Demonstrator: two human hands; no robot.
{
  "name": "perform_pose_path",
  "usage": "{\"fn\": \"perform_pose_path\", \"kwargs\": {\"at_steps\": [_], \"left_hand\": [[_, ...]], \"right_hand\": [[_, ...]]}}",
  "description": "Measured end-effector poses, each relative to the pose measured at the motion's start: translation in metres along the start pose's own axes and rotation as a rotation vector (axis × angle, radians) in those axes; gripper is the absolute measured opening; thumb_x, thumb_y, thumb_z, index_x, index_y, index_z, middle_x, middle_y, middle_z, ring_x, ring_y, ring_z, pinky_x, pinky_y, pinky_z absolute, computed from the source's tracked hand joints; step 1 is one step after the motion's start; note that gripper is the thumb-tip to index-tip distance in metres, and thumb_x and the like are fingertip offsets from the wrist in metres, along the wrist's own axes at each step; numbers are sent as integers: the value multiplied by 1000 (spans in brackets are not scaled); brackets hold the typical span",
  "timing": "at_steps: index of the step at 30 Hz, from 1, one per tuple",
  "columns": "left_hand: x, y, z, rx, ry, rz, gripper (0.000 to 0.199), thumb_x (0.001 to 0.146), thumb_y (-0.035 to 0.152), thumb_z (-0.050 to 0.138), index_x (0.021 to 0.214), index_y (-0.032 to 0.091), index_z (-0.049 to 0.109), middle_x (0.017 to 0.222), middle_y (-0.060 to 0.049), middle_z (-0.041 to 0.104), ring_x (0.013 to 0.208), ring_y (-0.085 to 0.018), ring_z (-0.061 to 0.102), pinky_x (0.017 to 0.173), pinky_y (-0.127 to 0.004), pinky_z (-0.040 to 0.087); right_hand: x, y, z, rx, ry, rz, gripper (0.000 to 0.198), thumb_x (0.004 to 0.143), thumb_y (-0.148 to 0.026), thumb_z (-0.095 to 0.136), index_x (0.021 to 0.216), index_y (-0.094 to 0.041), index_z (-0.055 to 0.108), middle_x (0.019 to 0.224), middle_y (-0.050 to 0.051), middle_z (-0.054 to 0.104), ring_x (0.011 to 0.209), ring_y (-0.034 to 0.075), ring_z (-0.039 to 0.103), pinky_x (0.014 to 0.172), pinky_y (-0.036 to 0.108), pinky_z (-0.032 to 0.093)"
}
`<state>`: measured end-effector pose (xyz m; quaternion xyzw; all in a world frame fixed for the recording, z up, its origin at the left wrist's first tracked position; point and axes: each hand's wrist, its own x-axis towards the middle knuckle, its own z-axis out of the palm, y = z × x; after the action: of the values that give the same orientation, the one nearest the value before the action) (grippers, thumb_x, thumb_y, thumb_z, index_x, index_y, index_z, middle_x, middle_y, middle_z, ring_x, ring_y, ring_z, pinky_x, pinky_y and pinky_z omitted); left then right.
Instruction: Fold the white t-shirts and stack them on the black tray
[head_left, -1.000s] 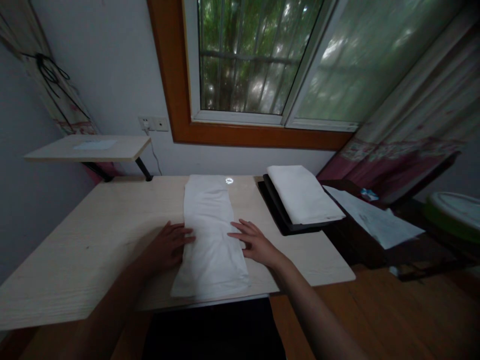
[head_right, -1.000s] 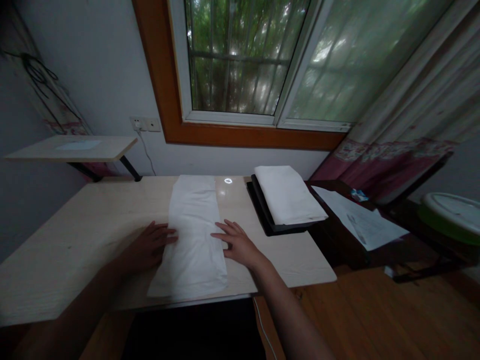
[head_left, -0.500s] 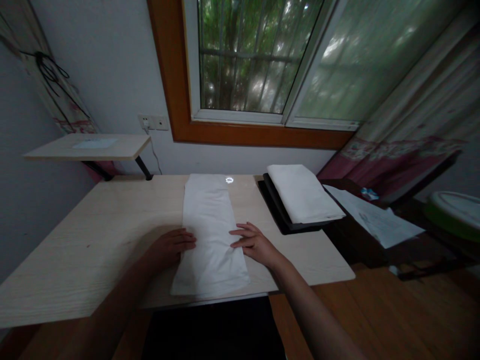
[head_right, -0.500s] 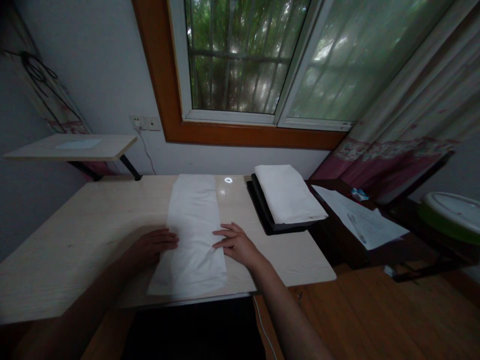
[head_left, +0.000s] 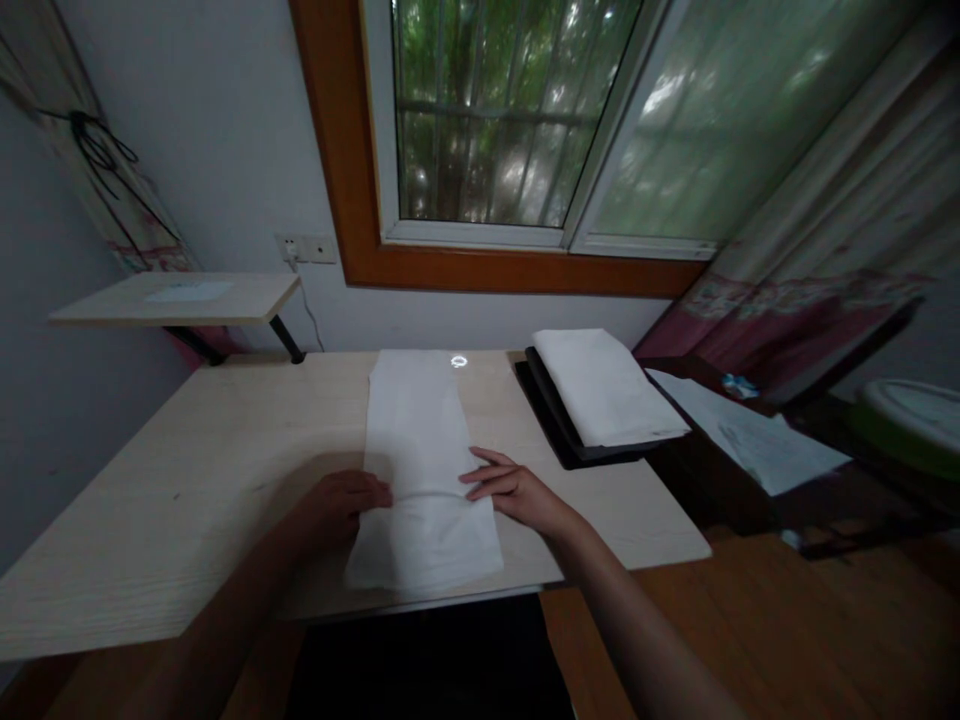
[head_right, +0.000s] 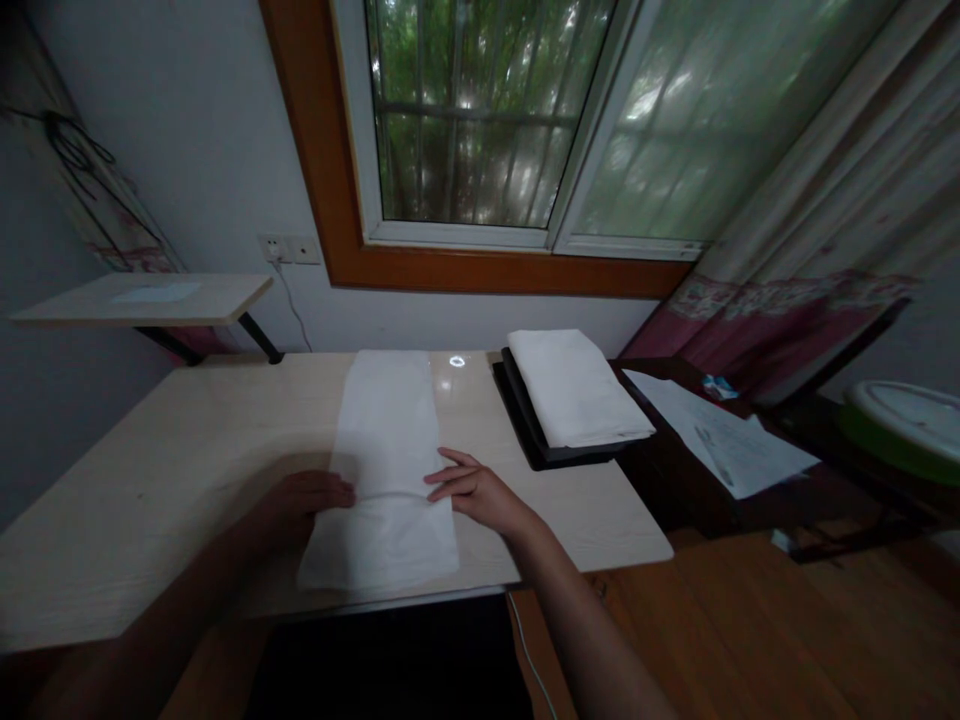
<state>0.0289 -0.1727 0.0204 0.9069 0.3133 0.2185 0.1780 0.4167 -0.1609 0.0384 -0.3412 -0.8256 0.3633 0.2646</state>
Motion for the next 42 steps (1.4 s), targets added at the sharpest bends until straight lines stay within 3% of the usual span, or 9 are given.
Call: {"fn": "perform_pose_path", "kwargs": {"at_steps": [5,9,14,17,23,30,37,39,42], "left_hand": [[-2,27,-14,-121,-68,-93,27,90,22,57,106,30,78,95,-2,79,86,-19,75,81,-32,58],[-4,42,-30,-385,-65,-237,25,90,38,60,81,22,76,73,-3,74,68,-20,71,66,-29,55],[12,19,-28,-523,357,-601,37,81,49,68,103,20,73,100,-9,76,98,-31,71,86,-43,58],[30,2,-18,-709,433,-754,53,92,54,53,133,20,56,112,-11,74,98,-27,73,83,-42,60],[36,-12,-4,-691,356,-885,78,94,45,56,157,22,15,118,-16,70,98,-24,74,80,-37,59],[26,4,-14,-706,160,-791,102,76,41,73,158,17,16,118,-15,70,104,-31,69,89,-43,55],[3,33,-35,-836,-278,-702,81,80,50,75,152,31,43,112,-5,71,105,-30,67,86,-40,54],[2,31,-36,-859,-257,-731,78,82,52,73,150,30,45,113,-6,70,107,-30,66,85,-40,54],[9,18,-34,-877,-48,-806,80,82,53,72,151,27,40,121,-10,67,111,-29,65,85,-39,56]], "right_hand": [[-3,-15,-7,233,-91,-70,42,90,-66,62,98,-30,82,98,7,80,136,26,56,123,52,27],[0,-27,-8,498,-82,126,40,80,-64,76,85,-24,80,93,6,79,106,27,72,105,49,48],[37,-26,5,728,504,333,40,80,-61,74,80,-20,68,72,0,68,69,17,65,68,29,53],[60,-13,16,762,632,441,43,81,-63,69,97,-23,64,81,0,68,72,17,64,63,27,50],[57,16,25,601,441,478,69,71,-54,77,128,-24,51,77,-6,60,68,14,59,64,26,47],[34,12,7,497,-21,479,61,72,-40,82,125,-22,59,71,-8,50,58,8,49,54,21,42],[10,-11,-7,598,-660,505,49,70,-44,88,110,-20,73,82,-2,60,66,9,61,62,22,56],[10,-13,-9,623,-664,531,57,72,-47,87,119,-21,70,82,-3,61,64,8,62,61,21,55],[16,-8,-11,617,-425,537,64,77,-53,82,130,-23,63,82,-3,60,64,10,63,59,21,53]]}}
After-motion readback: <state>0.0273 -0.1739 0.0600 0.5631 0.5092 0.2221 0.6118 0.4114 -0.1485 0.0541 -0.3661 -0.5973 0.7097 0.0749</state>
